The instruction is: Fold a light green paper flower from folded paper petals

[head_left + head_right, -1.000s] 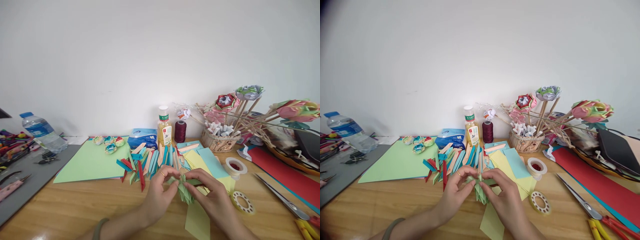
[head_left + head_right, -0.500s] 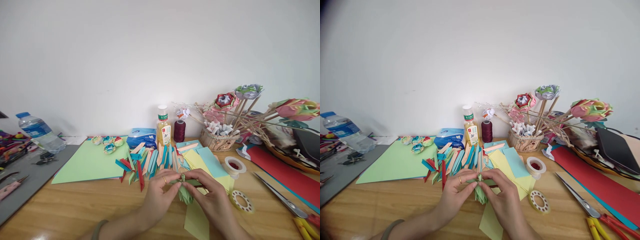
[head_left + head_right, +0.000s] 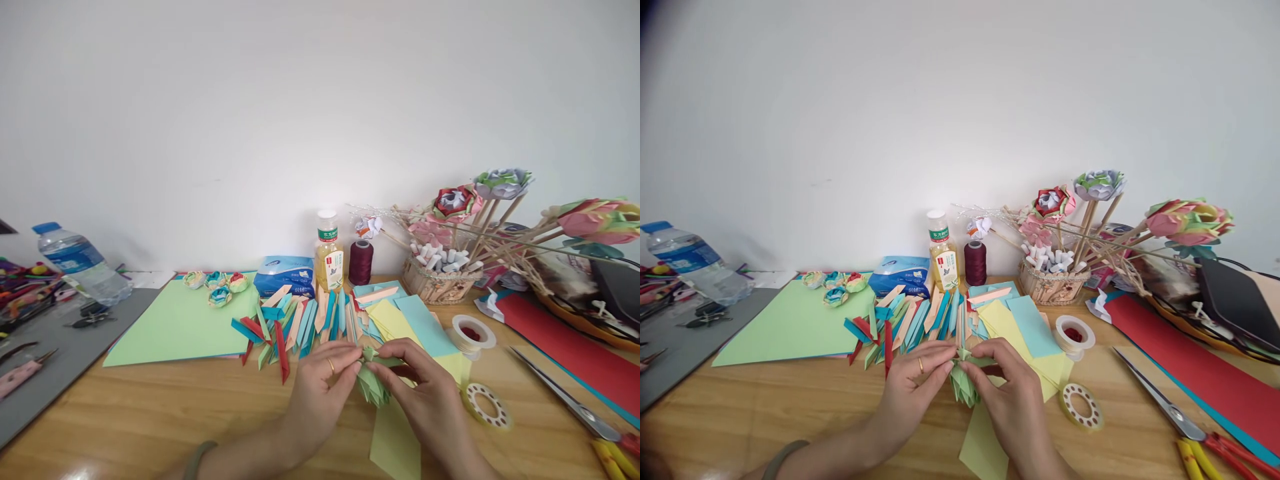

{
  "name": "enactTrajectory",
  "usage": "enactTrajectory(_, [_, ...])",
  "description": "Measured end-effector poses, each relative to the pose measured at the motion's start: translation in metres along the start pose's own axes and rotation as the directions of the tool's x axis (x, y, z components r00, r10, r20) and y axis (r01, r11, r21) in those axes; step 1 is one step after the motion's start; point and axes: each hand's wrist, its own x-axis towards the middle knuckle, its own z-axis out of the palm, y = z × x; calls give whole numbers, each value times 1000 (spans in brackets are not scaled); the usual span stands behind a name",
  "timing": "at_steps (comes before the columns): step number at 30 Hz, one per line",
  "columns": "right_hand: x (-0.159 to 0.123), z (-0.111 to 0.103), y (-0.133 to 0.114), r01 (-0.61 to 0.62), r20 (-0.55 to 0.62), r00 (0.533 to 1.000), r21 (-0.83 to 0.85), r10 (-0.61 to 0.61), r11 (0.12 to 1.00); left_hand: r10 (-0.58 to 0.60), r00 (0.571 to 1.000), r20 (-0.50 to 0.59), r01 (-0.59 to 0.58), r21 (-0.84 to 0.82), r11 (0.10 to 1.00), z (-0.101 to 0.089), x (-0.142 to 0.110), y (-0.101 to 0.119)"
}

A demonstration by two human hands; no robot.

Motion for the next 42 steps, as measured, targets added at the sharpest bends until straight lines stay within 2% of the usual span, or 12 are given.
enactTrajectory(3, [0, 1, 1, -29, 22, 999, 29, 28, 999, 98, 995, -27, -97, 44, 994, 1, 0, -2])
enactTrajectory(7, [1, 1, 0, -75, 80, 994, 60, 70, 995, 249, 966, -75, -245, 63, 967, 1, 2, -4])
enactTrajectory(11, [3, -2, 0, -179, 154, 975, 134, 158, 975, 325, 942, -90, -318, 82, 945, 0, 5, -2])
enactTrajectory(13, [4, -3, -1, -228, 200, 961, 174, 193, 958, 311, 946, -88, -304, 82, 949, -1, 5, 0])
enactTrajectory(16, [7, -5, -3, -271, 260, 941, 199, 216, 942, 231, 970, -71, -228, 51, 972, -2, 3, 3])
enactTrajectory(25, [7, -3, -9, -317, 284, 924, 191, 257, 929, 50, 999, -8, -50, -9, 999, -4, 0, 4])
enactTrajectory(30, [6, -4, -6, -296, 269, 934, 206, 237, 933, 47, 999, 19, -47, -21, 999, -4, 0, 2])
enactTrajectory(34, [5, -4, -6, -329, 304, 919, 243, 250, 913, 57, 997, 44, -57, -18, 998, -7, 3, 3])
enactTrajectory(36, [5, -3, -6, -346, 335, 908, 261, 252, 901, -12, 994, 109, 20, -79, 997, -8, 6, 4])
enactTrajectory(38, [4, -3, -6, -366, 357, 898, 285, 257, 886, -135, 965, 227, 181, -197, 964, -10, 9, 5])
enactTrajectory(42, [5, -2, -5, -406, 380, 883, 321, 277, 856, -338, 826, 450, 502, -318, 804, -12, 13, -1])
